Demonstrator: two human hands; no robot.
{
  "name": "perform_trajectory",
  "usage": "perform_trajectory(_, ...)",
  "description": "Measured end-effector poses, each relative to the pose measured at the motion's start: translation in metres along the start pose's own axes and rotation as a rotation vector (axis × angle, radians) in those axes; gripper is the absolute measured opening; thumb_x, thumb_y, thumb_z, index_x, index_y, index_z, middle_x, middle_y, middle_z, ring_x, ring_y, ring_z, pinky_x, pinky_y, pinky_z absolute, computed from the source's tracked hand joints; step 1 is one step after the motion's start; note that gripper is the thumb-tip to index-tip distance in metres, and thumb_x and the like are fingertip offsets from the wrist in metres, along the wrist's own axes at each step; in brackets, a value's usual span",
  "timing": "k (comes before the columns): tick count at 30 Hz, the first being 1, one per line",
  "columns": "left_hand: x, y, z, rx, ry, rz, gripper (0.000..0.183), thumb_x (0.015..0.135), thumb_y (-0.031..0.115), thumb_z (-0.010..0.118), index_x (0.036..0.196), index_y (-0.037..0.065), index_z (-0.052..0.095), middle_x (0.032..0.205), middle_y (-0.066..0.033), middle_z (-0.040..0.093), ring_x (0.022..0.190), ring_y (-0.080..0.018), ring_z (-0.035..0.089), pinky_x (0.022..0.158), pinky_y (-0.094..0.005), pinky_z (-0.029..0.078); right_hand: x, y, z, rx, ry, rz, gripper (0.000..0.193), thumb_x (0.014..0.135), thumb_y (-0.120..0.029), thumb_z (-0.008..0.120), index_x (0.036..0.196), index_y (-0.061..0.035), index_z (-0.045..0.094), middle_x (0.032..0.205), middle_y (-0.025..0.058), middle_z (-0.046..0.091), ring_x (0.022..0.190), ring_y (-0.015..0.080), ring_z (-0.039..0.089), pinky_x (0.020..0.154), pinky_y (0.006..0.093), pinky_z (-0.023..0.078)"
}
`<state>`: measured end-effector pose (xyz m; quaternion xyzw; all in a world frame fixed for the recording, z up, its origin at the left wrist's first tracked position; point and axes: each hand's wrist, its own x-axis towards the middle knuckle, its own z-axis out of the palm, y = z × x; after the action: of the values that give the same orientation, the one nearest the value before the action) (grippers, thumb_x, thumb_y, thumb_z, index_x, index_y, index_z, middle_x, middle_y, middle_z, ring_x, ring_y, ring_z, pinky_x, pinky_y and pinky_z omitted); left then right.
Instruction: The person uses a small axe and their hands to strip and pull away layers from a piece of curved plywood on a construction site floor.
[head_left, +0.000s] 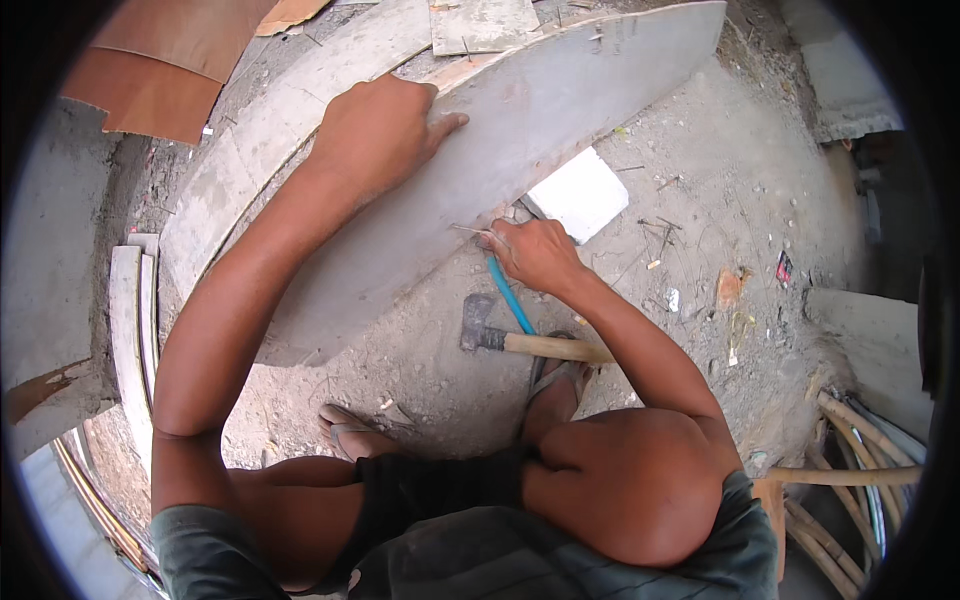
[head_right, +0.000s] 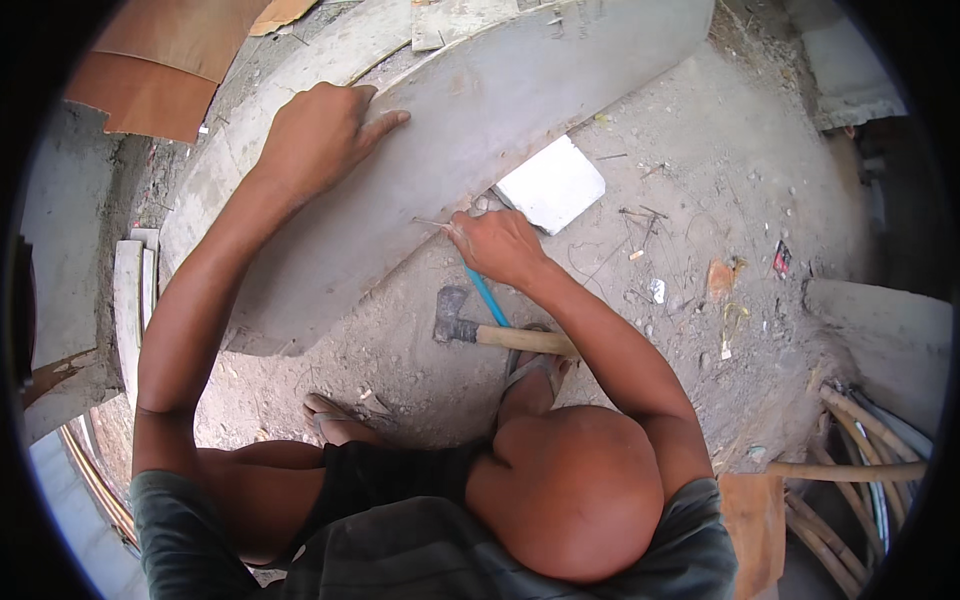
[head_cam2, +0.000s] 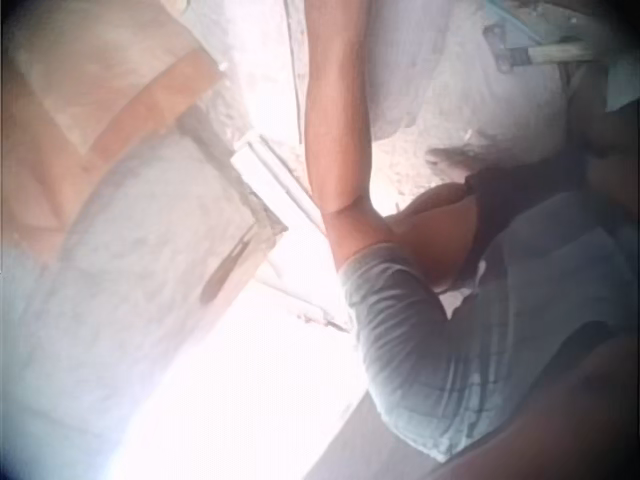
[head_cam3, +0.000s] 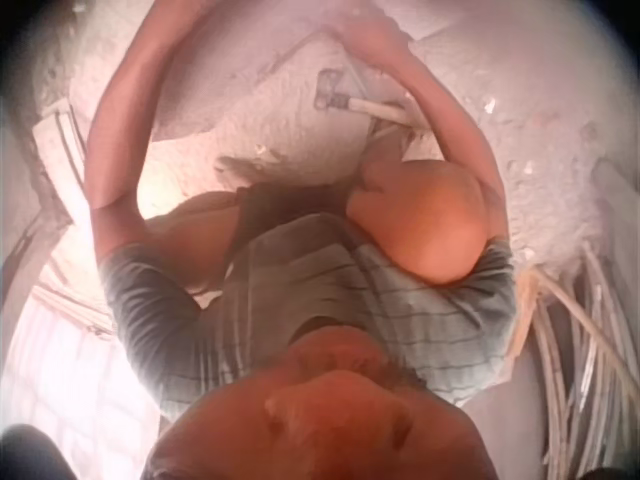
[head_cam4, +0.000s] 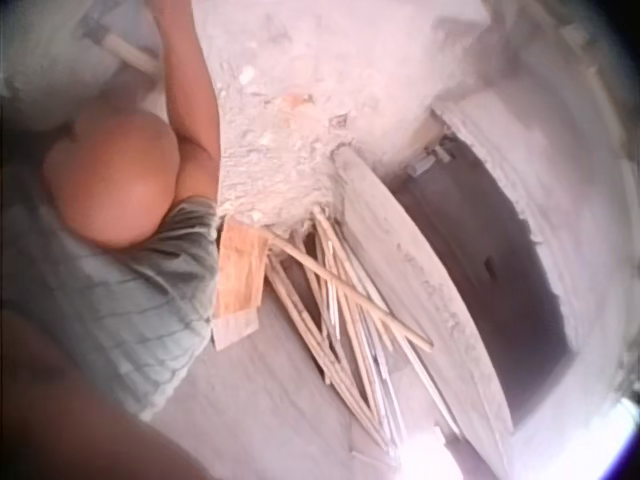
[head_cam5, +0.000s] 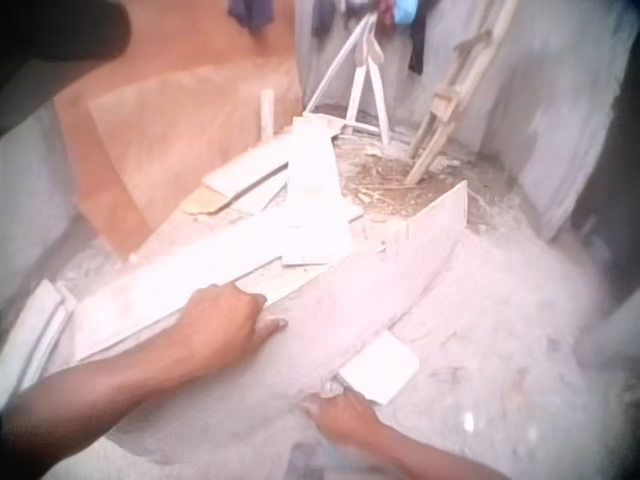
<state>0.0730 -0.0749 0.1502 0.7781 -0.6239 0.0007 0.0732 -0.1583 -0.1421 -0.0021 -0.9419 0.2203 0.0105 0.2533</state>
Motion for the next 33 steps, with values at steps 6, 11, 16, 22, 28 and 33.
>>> perform_trajectory(6,-0.014,-0.008,0.008,-0.037,-0.170,-0.138,0.054,0.097,0.050,0.068,0.091,-0.003,0.076,0.087,-0.0257,0.074,0.085,-0.0426,0.073,0.080,-0.0519,0.058,-0.018,-0.021,-0.011,0.188,-0.104,0.171,0.038,0.104,-0.038,0.057,0.097,-0.0039,0.072,0.068,0.0242,0.065,0.071,0.0450,0.068,0.069,0.0542,0.053)
perform_trajectory(11,-0.025,-0.004,0.001,-0.020,-0.077,-0.068,0.051,0.097,0.048,0.068,0.088,-0.003,0.074,0.081,-0.0261,0.071,0.081,-0.0439,0.071,0.078,-0.0520,0.057,-0.002,-0.024,-0.053,-0.017,-0.109,-0.011,0.042,0.103,-0.038,0.055,0.091,-0.0012,0.072,0.078,0.0241,0.068,0.080,0.0426,0.068,0.076,0.0508,0.052)
perform_trajectory(16,-0.015,0.006,0.002,-0.046,0.049,0.040,0.049,0.098,0.047,0.068,0.087,-0.001,0.071,0.073,-0.0257,0.068,0.078,-0.0443,0.070,0.075,-0.0529,0.055,-0.030,0.076,-0.134,-0.007,-0.123,0.495,0.044,0.102,-0.044,0.055,0.104,-0.0042,0.074,0.090,0.0205,0.074,0.094,0.0396,0.072,0.086,0.0466,0.054)
perform_trajectory(22,-0.017,0.035,-0.012,0.007,0.026,0.044,0.044,0.099,0.042,0.067,0.084,0.001,0.069,0.069,-0.0229,0.067,0.073,-0.0427,0.069,0.068,-0.0519,0.055,-0.061,0.141,-0.127,0.129,0.426,0.615,0.073,0.098,-0.063,0.058,0.137,-0.0015,0.068,0.127,0.0224,0.072,0.119,0.0293,0.068,0.100,0.0376,0.052)
perform_trajectory(28,-0.087,-0.007,-0.057,0.235,-0.201,-0.068,0.029,0.099,0.033,0.066,0.087,0.007,0.060,0.070,-0.0156,0.068,0.072,-0.0344,0.072,0.062,-0.0453,0.055,-0.009,0.142,-0.152,1.586,0.737,0.472,0.130,0.084,-0.083,0.062,0.167,-0.0002,0.004,0.172,0.0248,0.016,0.151,0.0448,0.034,0.118,0.0633,0.032)
perform_trajectory(33,-0.117,-0.041,-0.058,0.378,0.110,0.422,0.013,0.088,0.022,0.062,0.091,0.012,0.056,0.074,-0.0019,0.061,0.068,-0.0188,0.068,0.060,-0.0348,0.056,-0.090,0.234,-0.177,1.829,0.783,0.640,0.066,0.103,-0.042,0.058,0.151,0.0020,0.047,0.151,0.0222,0.055,0.141,0.0396,0.052,0.120,0.0565,0.039)
